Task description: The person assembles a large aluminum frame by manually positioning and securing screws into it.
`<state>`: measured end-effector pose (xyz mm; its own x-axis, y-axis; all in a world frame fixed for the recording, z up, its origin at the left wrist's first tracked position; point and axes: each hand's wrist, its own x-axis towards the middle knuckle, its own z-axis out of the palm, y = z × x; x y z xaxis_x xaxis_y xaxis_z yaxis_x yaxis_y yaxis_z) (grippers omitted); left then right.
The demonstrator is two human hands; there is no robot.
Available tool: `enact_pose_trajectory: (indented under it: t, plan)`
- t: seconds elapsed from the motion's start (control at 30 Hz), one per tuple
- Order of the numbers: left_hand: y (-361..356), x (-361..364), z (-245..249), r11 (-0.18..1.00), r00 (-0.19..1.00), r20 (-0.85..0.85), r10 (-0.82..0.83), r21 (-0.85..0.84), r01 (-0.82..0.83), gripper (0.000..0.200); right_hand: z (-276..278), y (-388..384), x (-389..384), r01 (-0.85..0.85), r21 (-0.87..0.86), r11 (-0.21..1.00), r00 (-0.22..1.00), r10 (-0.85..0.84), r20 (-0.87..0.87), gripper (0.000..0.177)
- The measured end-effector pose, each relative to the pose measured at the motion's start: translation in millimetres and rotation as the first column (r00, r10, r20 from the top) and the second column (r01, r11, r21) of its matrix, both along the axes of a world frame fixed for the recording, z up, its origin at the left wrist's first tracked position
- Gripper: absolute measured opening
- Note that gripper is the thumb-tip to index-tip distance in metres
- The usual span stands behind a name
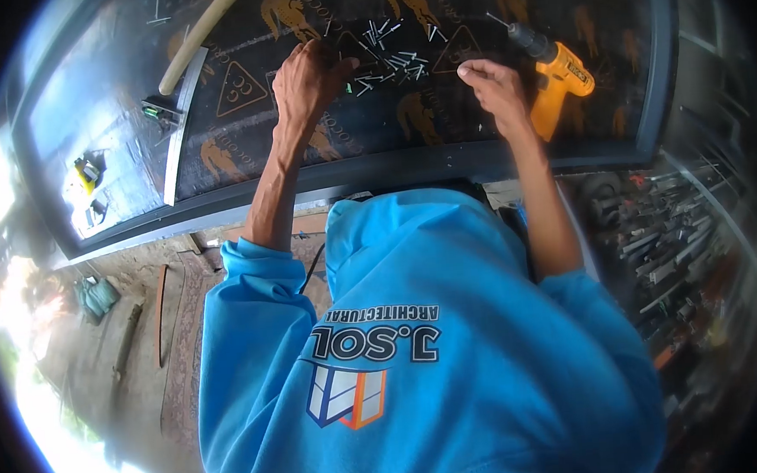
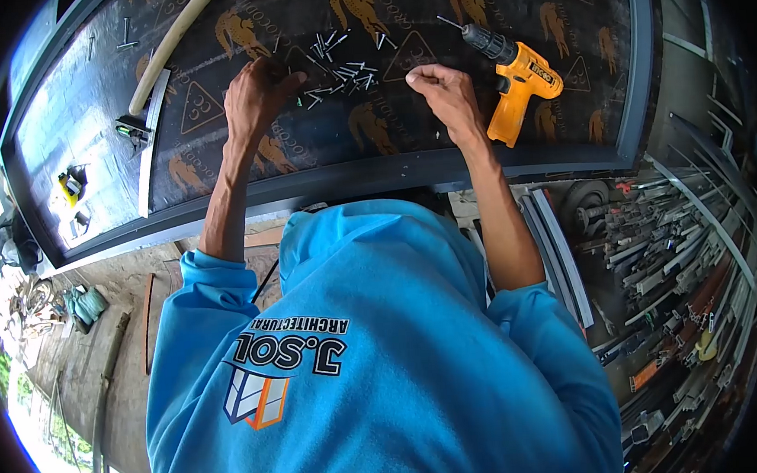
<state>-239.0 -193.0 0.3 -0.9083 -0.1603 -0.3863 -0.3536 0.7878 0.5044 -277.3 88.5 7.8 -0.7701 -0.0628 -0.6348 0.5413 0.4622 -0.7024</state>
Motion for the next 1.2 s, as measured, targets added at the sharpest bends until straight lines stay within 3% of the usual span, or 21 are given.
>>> enact_pose_trajectory:
  t: [0.1, 0.13, 0.2, 0.3, 0.33, 0.4, 0.47, 0.5, 0.63, 0.7, 0.73, 0.77, 0.8, 0.83, 0.87, 0.93, 1.0, 1.03, 1.07, 1.13, 1.2]
  plan:
    - [-10, 0, -2, 0.956, 0.976, 0.011, 0.218, 0.197, -0.216, 0.035, 5, 4, 6, 0.33, -0.376, 0.866, 0.896, -0.161, 0.414, 0.017]
    - [-17, 2, -4, 0.927, 0.95, -0.009, 0.312, 0.219, -0.303, 0.033, 2, 3, 9, 0.333, -0.379, 0.863, 0.893, -0.16, 0.419, 0.017]
    - [-25, 6, -5, 0.89, 0.915, -0.023, 0.403, 0.242, -0.387, 0.031, 0, 0, 16, 0.598, -0.419, 0.683, 0.762, -0.322, 0.563, 0.017]
    - [-29, 10, 2, 0.957, 0.979, -0.203, -0.009, 0.283, 0.068, 0.022, 3, -8, 20, 0.527, -0.444, 0.725, 0.8, -0.246, 0.548, 0.017]
    - [-29, 11, -1, 0.956, 0.98, -0.201, -0.007, 0.287, 0.066, 0.022, 6, -9, 22, 0.459, -0.46, 0.76, 0.822, -0.167, 0.544, 0.017]
    - [-31, 6, -11, 0.919, 0.903, -0.216, -0.372, 0.052, 0.391, 0.027, 6, -12, 24, 0.378, -0.464, 0.801, 0.859, -0.117, 0.499, 0.022]
    - [-32, 2, -20, 0.884, 0.853, -0.258, -0.454, -0.012, 0.467, 0.027, 10, -26, 27, -0.049, -0.053, 0.997, 0.991, 0.055, 0.124, 0.027]
    - [-33, 0, -23, 0.839, 0.793, -0.289, -0.536, -0.081, 0.538, 0.026, 3, -33, 33, -0.153, -0.055, 0.987, 0.974, 0.141, -0.178, 0.029]
    - [-41, 2, -29, 0.819, 0.755, -0.323, -0.57, -0.146, 0.555, 0.02, -11, -58, 43, -0.302, 0.067, 0.951, 0.863, 0.303, -0.404, 0.024]
    - [-48, 10, -31, 0.941, 0.894, -0.383, -0.232, 0.144, 0.306, 0.011, -12, -76, 46, -0.334, 0.107, 0.936, 0.828, 0.346, -0.44, 0.024]
    - [-52, 14, -22, 0.94, 0.893, -0.383, -0.237, 0.142, 0.31, 0.011, -13, -84, 47, -0.364, 0.148, 0.919, 0.791, 0.389, -0.472, 0.025]
    - [-55, 23, -11, 0.861, 0.983, -0.171, 0.064, 0.507, 0.033, 0.012, -18, -91, 49, -0.368, 0.179, 0.912, 0.744, 0.405, -0.531, 0.023]
    - [-58, 30, -4, 0.611, 0.95, 0.143, 0.279, 0.737, -0.29, 0.014, -27, -93, 50, -0.367, 0.181, 0.913, 0.747, 0.405, -0.528, 0.023]
    - [-60, 40, -6, 0.429, 0.929, 0.191, 0.318, 0.844, -0.321, 0.013, -36, -94, 52, -0.37, 0.195, 0.908, 0.689, 0.409, -0.598, 0.022]
    - [-59, 49, -9, 0.428, 0.929, 0.188, 0.319, 0.846, -0.319, 0.013, -44, -95, 53, -0.374, 0.21, 0.903, 0.62, 0.412, -0.668, 0.021]
    - [-50, 63, 1, 0.188, 0.844, 0.304, 0.442, 0.888, -0.419, 0.011, -32, -97, 52, -0.346, 0.175, 0.922, 0.585, 0.357, -0.728, 0.02]
    - [-42, 68, 1, 0.136, 0.847, 0.311, 0.43, 0.905, -0.402, 0.014, -7, -83, 49, -0.288, 0.009, 0.958, 0.898, 0.274, -0.343, 0.021]
    - [-35, 69, 2, 0.065, 0.841, 0.326, 0.432, 0.918, -0.39, 0.013, 1, -75, 46, -0.204, -0.164, 0.965, 0.938, 0.145, -0.316, 0.016]
    - [-30, 70, 2, -0.007, 0.835, 0.342, 0.43, 0.927, -0.376, 0.013, 5, -63, 43, -0.02, -0.374, 0.927, 0.997, -0.009, -0.074, 0.013]
    - [-22, 69, -4, -0.015, 0.859, 0.337, 0.387, 0.933, -0.359, 0.016, 11, -43, 35, 0.24, -0.696, 0.677, 0.969, -0.123, 0.214, 0.012]
    - [-13, 66, -7, 0.053, 0.893, 0.322, 0.315, 0.933, -0.355, 0.019, 12, -35, 31, 0.233, -0.661, 0.713, 0.972, -0.16, 0.17, 0.014]
